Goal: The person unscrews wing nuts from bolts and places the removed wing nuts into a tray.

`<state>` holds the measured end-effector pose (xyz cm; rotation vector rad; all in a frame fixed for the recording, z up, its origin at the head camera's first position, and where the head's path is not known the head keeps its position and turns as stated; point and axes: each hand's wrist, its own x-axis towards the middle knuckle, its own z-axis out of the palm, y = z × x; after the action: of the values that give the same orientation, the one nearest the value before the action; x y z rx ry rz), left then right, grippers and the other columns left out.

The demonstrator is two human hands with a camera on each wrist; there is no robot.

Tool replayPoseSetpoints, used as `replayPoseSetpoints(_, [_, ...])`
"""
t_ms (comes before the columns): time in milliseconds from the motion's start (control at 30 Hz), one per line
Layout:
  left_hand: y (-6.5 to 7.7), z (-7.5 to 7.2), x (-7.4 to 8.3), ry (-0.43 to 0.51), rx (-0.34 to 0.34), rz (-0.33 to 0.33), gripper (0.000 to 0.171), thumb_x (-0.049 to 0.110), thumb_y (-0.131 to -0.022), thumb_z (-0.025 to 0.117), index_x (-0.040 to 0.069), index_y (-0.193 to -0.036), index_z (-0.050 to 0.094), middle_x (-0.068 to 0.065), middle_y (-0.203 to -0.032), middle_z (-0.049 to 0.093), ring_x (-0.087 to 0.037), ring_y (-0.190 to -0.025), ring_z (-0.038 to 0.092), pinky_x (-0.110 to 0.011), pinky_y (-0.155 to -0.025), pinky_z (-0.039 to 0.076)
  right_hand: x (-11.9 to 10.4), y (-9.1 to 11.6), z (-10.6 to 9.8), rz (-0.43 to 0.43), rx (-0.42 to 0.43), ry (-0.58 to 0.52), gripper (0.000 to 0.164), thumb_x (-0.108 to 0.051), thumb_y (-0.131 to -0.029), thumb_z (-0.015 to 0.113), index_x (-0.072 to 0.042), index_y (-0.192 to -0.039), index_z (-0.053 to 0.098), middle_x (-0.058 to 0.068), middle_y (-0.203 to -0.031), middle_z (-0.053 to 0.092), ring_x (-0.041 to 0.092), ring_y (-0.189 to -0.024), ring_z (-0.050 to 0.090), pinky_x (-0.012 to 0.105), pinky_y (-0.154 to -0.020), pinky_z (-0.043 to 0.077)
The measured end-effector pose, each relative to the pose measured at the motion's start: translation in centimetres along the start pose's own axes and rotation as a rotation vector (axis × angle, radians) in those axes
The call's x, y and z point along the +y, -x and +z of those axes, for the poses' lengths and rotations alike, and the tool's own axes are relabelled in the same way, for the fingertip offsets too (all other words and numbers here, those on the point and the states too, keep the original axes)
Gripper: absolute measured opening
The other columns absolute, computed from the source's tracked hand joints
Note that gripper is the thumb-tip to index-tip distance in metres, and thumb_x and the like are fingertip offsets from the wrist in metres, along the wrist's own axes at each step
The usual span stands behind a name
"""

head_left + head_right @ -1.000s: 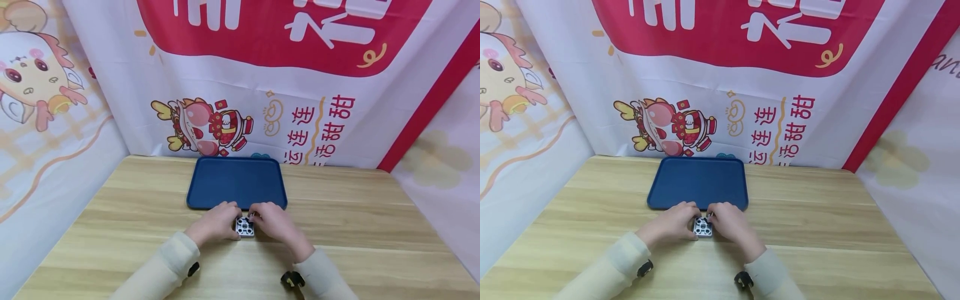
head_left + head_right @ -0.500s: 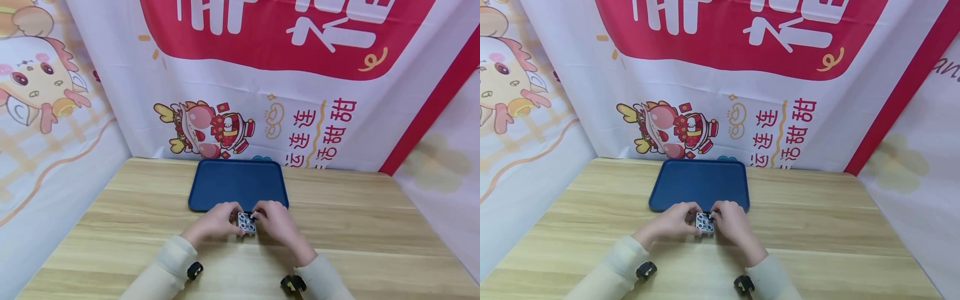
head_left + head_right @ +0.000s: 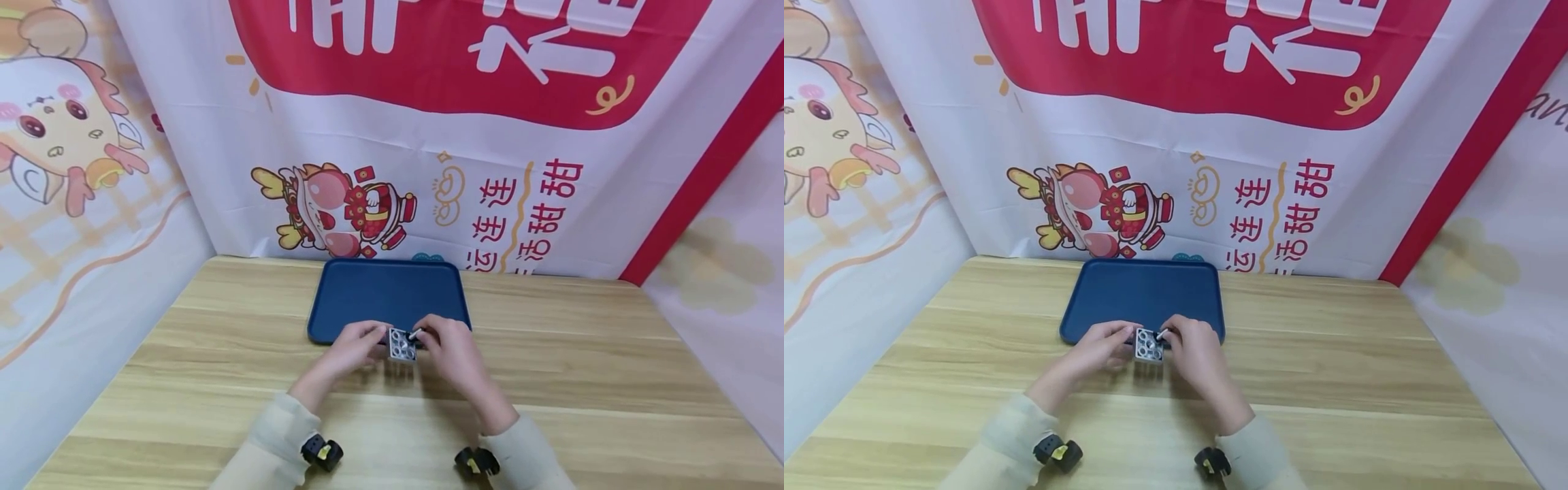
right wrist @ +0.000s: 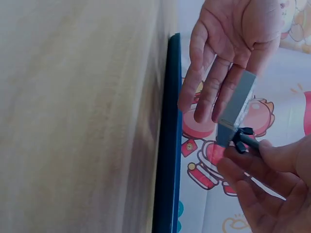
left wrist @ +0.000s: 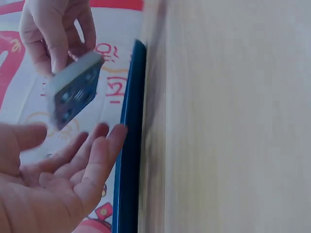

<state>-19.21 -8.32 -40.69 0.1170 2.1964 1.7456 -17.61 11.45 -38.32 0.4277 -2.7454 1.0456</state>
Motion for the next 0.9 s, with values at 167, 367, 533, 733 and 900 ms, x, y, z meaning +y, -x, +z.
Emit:
replayPoseSetpoints(167, [-0.2,0.8,0.8,0.199,0.076,-0.037,0.040,0.029,-0.105,0.049,-0.001,-0.129,0.061,-0.015,-0.127,0.064,-0.016,-0.094,0.068,-0.031,-0.080,0.057,-0.3,-0.3,-0.4,0.008,0.102,-0.062,0.011,-0.008,-0.096,0.065,-0.011,-0.096,0.075,0.002,-0.087,0.074,0.011,-0.072,0.059,0.026,-0.066,0.053])
replayPoseSetpoints(367, [-0.2,1.6,1.8,0.317,0.131,-0.009,0.042,0.030,-0.104,0.051,-0.004,-0.127,0.062,-0.011,-0.117,0.065,-0.009,-0.084,0.064,-0.024,-0.073,0.054,-0.5,-0.7,-0.6,0.029,0.178,-0.140,0.012,-0.007,-0.096,0.064,-0.010,-0.099,0.075,0.005,-0.092,0.074,0.013,-0.075,0.063,0.025,-0.067,0.055])
replayPoseSetpoints(533, [0.0,2.3,2.8,0.410,0.140,0.009,0.046,0.033,-0.105,0.048,-0.003,-0.132,0.058,-0.012,-0.119,0.066,-0.011,-0.092,0.066,-0.031,-0.084,0.056,-0.8,-1.1,-0.7,0.021,0.252,-0.184,0.012,-0.007,-0.096,0.063,-0.008,-0.100,0.075,0.007,-0.097,0.076,0.016,-0.079,0.066,0.027,-0.069,0.057])
replayPoseSetpoints(733, [0.1,2.4,4.7,0.515,0.136,0.032,0.050,0.039,-0.104,0.048,0.002,-0.137,0.056,-0.016,-0.137,0.060,-0.019,-0.113,0.065,-0.051,-0.108,0.044,-1.5,-1.7,-1.4,-0.016,0.367,-0.260,0.012,-0.007,-0.095,0.064,-0.006,-0.100,0.075,0.010,-0.096,0.076,0.018,-0.075,0.063,0.020,-0.062,0.052])
replayPoseSetpoints(900, [0.4,2.4,6.1,0.584,0.124,0.050,0.047,0.036,-0.103,0.052,0.004,-0.137,0.057,-0.015,-0.137,0.061,-0.020,-0.114,0.066,-0.049,-0.108,0.045,-1.8,-2.1,-1.9,-0.036,0.462,-0.297,0.012,-0.007,-0.094,0.066,-0.004,-0.100,0.075,0.012,-0.097,0.076,0.019,-0.081,0.066,0.018,-0.062,0.050])
